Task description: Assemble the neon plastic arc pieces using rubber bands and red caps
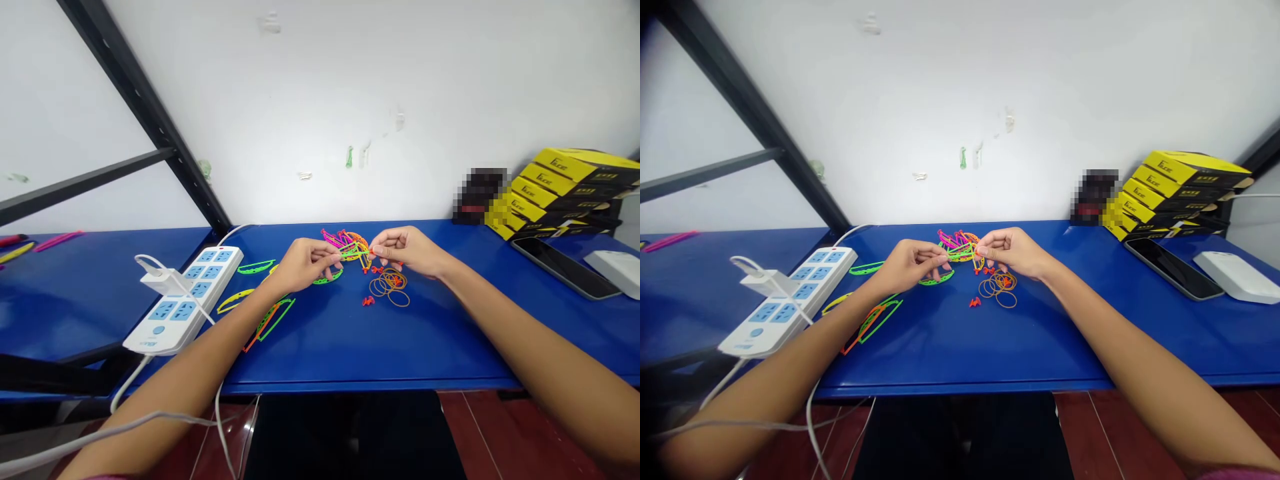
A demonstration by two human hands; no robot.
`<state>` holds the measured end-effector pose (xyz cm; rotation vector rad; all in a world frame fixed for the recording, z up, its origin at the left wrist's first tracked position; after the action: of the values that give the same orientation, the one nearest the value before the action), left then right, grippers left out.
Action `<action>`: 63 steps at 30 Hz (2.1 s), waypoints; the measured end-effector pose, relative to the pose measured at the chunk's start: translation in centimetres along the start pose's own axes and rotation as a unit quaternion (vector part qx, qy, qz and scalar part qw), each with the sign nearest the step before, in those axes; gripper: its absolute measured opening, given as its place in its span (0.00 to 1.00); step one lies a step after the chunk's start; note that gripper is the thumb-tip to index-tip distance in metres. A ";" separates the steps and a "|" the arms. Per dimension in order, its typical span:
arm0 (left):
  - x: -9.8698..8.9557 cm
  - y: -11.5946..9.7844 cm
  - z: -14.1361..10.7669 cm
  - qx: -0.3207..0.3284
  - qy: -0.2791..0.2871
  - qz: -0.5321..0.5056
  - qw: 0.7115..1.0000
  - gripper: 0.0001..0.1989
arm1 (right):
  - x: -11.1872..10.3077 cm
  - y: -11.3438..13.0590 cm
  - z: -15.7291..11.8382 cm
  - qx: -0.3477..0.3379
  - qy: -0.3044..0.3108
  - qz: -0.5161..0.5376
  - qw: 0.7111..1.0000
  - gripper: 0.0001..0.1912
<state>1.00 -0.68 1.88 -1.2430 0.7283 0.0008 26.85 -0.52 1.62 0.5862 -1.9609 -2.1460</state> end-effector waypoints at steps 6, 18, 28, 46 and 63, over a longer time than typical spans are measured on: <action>0.7 -0.7 -0.2 -0.001 0.012 -0.007 1.000 0.13 | 0.3 0.4 -0.1 -0.011 -0.019 0.039 0.999 0.21; 1.2 -1.2 -0.5 0.050 0.020 0.157 0.986 0.16 | 2.4 0.5 -0.4 -0.012 0.008 -0.025 1.000 0.24; -0.4 0.2 0.0 0.030 0.117 0.398 0.910 0.15 | 1.0 -0.3 0.0 -0.017 -0.040 -0.071 0.997 0.28; 0.4 -0.3 -0.2 0.137 0.007 0.300 0.944 0.09 | 1.2 -0.6 0.1 0.014 -0.033 -0.063 0.997 0.22; 2.9 0.2 -0.4 0.026 0.041 -0.057 0.997 0.21 | 5.1 0.0 -0.9 0.005 0.041 -0.030 0.999 0.19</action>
<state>2.98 -2.01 0.16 -1.2386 0.7221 -0.1625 22.61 -3.36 0.75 0.7308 -1.9355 -2.1115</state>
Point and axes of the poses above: each hand's wrist, its own z-axis towards the middle knuckle, its own x-axis out of the palm, y = z × x, the point moved 2 cm from there along z, towards the middle knuckle, and after that the axes turned 4 degrees about z, right-handed, at the moved point
